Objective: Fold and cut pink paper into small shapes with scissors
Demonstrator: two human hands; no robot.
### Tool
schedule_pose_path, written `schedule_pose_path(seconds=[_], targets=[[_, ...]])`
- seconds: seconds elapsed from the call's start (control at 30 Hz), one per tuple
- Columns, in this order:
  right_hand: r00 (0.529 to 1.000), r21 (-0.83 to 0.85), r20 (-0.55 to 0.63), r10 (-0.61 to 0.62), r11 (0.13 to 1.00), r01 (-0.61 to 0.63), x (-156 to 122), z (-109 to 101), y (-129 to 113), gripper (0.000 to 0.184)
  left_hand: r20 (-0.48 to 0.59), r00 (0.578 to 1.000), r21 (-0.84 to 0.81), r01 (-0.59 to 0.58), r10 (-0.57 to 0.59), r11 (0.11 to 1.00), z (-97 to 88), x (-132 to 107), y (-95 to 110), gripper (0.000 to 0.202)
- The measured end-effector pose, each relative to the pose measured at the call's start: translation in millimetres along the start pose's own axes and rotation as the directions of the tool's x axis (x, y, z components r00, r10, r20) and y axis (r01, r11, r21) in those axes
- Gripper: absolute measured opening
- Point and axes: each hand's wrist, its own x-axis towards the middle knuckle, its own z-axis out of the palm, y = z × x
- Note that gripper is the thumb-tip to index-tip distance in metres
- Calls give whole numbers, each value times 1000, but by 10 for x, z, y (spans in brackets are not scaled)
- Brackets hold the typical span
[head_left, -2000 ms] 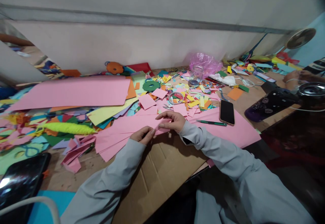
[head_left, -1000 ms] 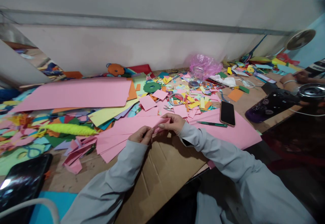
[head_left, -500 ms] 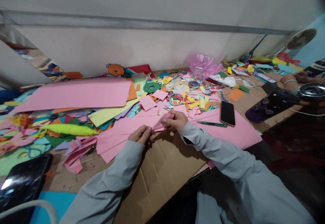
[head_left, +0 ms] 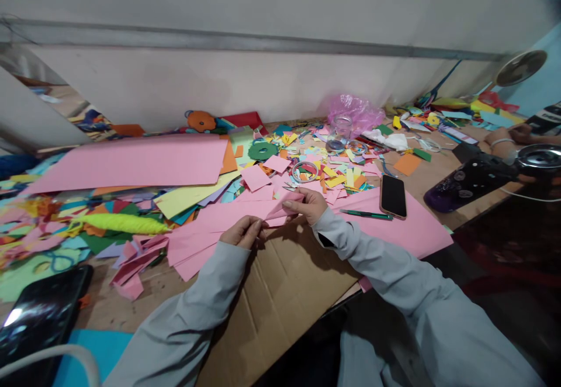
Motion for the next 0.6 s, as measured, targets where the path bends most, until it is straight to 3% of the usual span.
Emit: schedule_pose_path(seconds=[0.27,0.6], targets=[[1000,-4,9,-18,1000,19,-12,9,-10,46,-7,1000,-28,-4,4,1000,13,1,9,39],[998,8,6,-55,998,55,-14,28,-8,47,-19,1000,-41,7,-8,999,23,-25,87,25]])
